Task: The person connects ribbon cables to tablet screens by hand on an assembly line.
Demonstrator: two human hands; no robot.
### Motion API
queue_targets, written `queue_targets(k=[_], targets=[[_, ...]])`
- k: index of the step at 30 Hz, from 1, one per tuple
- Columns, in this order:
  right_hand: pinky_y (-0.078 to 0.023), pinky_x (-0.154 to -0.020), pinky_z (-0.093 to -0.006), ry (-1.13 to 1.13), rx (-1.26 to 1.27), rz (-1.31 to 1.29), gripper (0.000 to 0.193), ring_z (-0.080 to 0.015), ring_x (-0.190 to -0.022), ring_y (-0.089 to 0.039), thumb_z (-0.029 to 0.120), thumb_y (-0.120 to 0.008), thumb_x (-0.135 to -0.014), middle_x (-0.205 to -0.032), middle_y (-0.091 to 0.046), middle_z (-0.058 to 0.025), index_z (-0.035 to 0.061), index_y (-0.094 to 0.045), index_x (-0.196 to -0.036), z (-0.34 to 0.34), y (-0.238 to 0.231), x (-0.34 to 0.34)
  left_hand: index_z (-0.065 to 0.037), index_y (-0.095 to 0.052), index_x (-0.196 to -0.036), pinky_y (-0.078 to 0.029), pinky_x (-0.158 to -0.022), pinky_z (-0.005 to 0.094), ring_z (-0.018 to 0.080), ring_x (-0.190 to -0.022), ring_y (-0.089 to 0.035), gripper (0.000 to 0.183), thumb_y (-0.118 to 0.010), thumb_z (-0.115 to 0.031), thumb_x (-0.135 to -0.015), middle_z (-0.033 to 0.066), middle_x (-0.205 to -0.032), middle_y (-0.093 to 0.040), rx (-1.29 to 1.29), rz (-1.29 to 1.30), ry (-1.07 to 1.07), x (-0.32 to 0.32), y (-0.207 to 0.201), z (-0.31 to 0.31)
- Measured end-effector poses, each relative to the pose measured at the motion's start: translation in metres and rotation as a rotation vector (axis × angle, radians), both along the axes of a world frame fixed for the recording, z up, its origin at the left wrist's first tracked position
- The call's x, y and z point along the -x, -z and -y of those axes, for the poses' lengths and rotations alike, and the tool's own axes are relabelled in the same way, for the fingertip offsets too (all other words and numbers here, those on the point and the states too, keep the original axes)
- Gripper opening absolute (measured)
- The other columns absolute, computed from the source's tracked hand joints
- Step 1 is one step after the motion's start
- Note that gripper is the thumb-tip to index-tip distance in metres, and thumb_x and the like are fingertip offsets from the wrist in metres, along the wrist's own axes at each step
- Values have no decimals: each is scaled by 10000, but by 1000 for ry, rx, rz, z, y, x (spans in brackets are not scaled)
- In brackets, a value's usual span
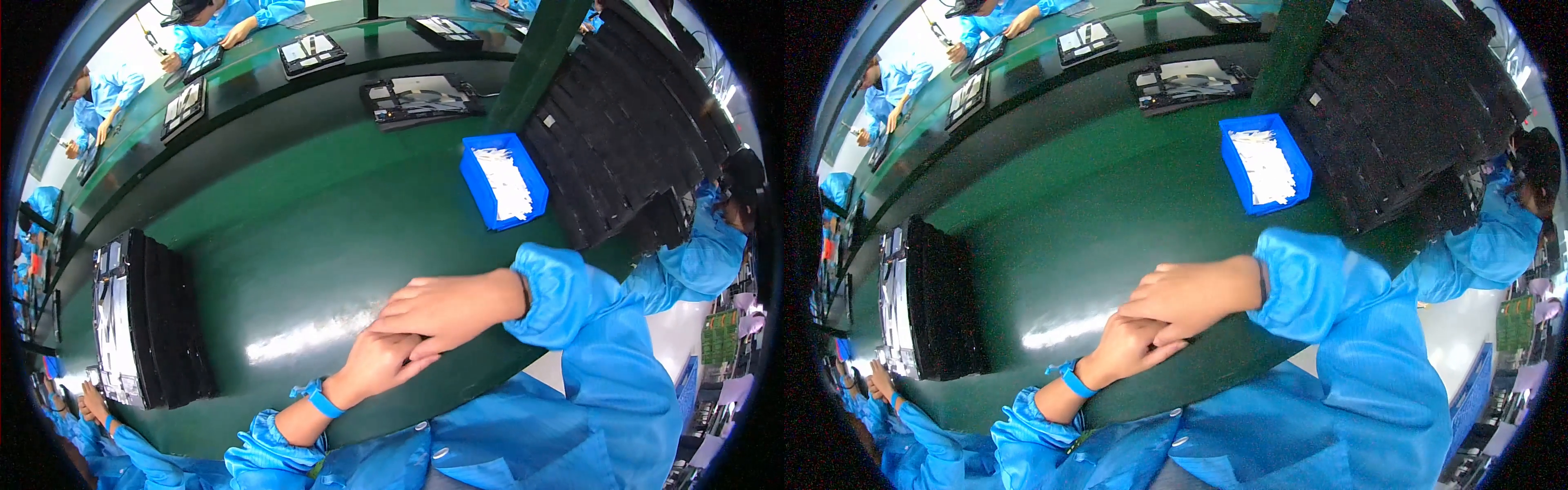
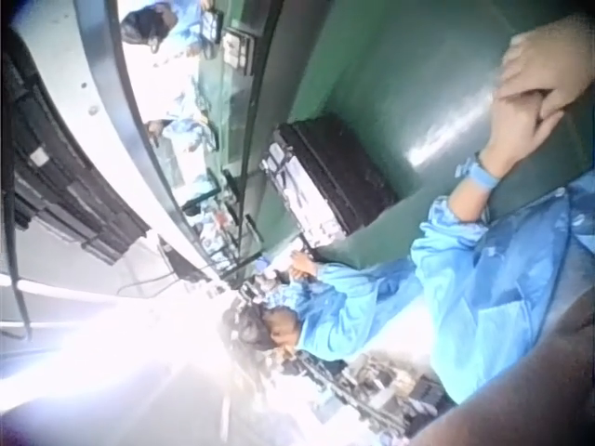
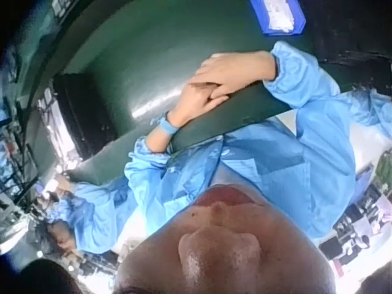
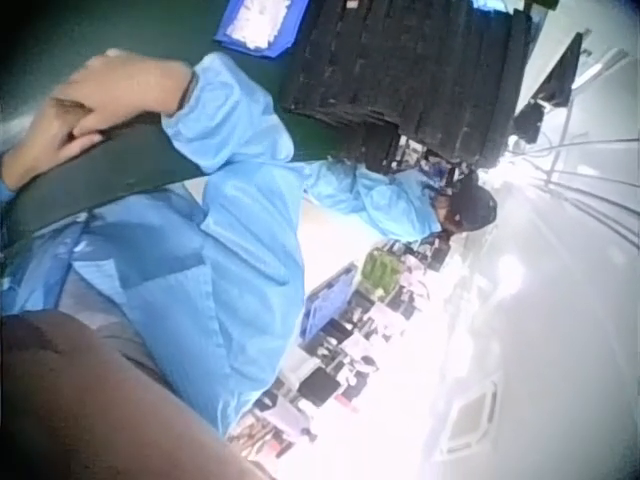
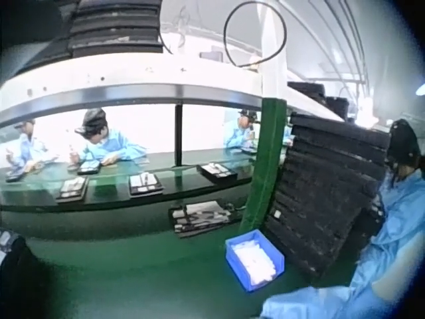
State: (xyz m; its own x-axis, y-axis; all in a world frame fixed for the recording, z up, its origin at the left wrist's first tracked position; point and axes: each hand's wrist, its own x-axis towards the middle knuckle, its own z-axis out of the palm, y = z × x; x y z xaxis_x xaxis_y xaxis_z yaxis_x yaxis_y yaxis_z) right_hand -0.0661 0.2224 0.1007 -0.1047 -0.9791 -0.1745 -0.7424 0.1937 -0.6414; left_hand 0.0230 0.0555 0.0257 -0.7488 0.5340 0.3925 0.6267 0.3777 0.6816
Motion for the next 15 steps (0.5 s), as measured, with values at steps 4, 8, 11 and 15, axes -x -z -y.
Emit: queue_targets(k=[4, 8, 11, 15], targets=[[-469, -929, -416, 1, 121, -73, 437, -327, -1071, -602, 247, -615, -881, -1159, -626, -195, -2, -561, -1237, 22, -48, 69, -96, -621, -685, -448, -586, 386, 275, -588, -587, 261, -691, -291, -844, 79, -606, -598, 141, 46, 33, -1, -2, 5], [-483, -925, -408, 469, 173, -407, 391, -314, -1060, -622, 279, -605, -902, -1160, -652, -167, 27, -602, -1201, 41, -78, 179, -106, -576, -651, -409, -541, 373, 246, -542, -555, 279, -678, -262, -858, 63, -557, -546, 83, 64, 1, -2, -3, 7], [-475, -934, -368, 647, 54, -674, 394, -293, -1056, -624, 264, -610, -885, -1148, -656, -173, 15, -610, -1191, 6, -48, 291, -108, -588, -651, -408, -540, 374, 249, -545, -555, 270, -687, -260, -852, 64, -569, -549, 56, 59, 56, 5, 0, 3], [-445, -974, -381, 737, -280, -632, 549, -316, -1138, -576, 373, -607, -870, -1254, -604, -187, -6, -568, -1264, -8, 7, 397, -106, -603, -661, -405, -536, 374, 253, -552, -555, 254, -693, -251, -849, 64, -584, -555, 28, 100, 16, 1, 2, 10]])
